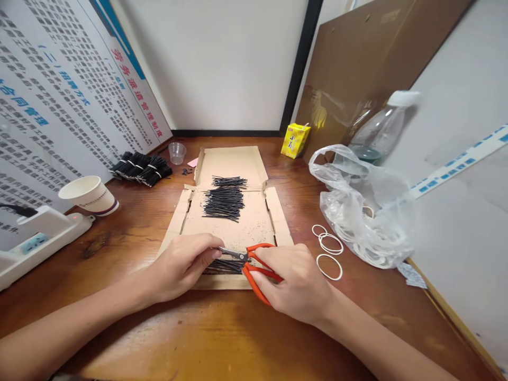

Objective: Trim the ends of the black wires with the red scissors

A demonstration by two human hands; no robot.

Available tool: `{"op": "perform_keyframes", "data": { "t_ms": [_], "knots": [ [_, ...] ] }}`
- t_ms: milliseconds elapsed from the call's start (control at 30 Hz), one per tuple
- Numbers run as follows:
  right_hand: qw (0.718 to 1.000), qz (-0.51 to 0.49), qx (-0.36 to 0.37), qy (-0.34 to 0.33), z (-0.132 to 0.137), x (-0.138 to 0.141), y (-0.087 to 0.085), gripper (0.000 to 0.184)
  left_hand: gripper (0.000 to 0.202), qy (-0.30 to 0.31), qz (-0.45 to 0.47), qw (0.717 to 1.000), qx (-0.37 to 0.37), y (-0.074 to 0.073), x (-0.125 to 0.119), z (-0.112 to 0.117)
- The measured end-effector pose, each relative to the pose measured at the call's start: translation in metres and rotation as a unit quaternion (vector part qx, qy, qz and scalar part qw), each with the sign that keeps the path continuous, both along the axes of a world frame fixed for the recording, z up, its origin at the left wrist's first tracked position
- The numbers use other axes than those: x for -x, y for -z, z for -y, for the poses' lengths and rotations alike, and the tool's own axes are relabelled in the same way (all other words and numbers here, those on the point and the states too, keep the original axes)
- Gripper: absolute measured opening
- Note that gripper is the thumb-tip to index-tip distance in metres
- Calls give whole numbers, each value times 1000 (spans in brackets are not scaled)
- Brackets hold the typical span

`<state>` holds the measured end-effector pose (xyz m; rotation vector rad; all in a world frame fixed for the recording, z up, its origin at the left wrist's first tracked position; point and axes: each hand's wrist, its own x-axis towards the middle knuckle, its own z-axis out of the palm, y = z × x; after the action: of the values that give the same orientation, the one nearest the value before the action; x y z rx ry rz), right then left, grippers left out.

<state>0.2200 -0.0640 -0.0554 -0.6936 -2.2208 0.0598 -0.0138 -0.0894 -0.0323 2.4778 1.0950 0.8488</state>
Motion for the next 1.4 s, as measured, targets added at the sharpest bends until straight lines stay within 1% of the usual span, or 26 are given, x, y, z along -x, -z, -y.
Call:
{"op": "perform_keyframes", "data": {
  "t_ms": [200, 600, 700, 867, 1067, 1400],
  "knots": [
    [1000, 6, -16, 12, 0, 1, -4, 20, 14, 3, 8, 1000, 8, -1, -1, 1],
    [1000, -6, -2, 10, 2, -1, 0, 9, 15, 7, 11, 1000, 9, -1, -1, 1],
    [1000, -4, 2, 7, 2, -1, -1, 10, 16, 8, 10, 1000, 12, -1, -1, 1],
    [1000, 1, -12, 7, 0, 0, -2, 17, 18, 11, 8, 1000, 16, -1, 0, 1],
    [1000, -8, -2, 14, 0, 0, -1, 13, 16, 4, 7, 1000, 15, -1, 1, 1],
    [1000, -2, 7, 2, -1, 1, 0, 10, 15, 7, 11, 1000, 18, 1, 1, -1]
  ]
}}
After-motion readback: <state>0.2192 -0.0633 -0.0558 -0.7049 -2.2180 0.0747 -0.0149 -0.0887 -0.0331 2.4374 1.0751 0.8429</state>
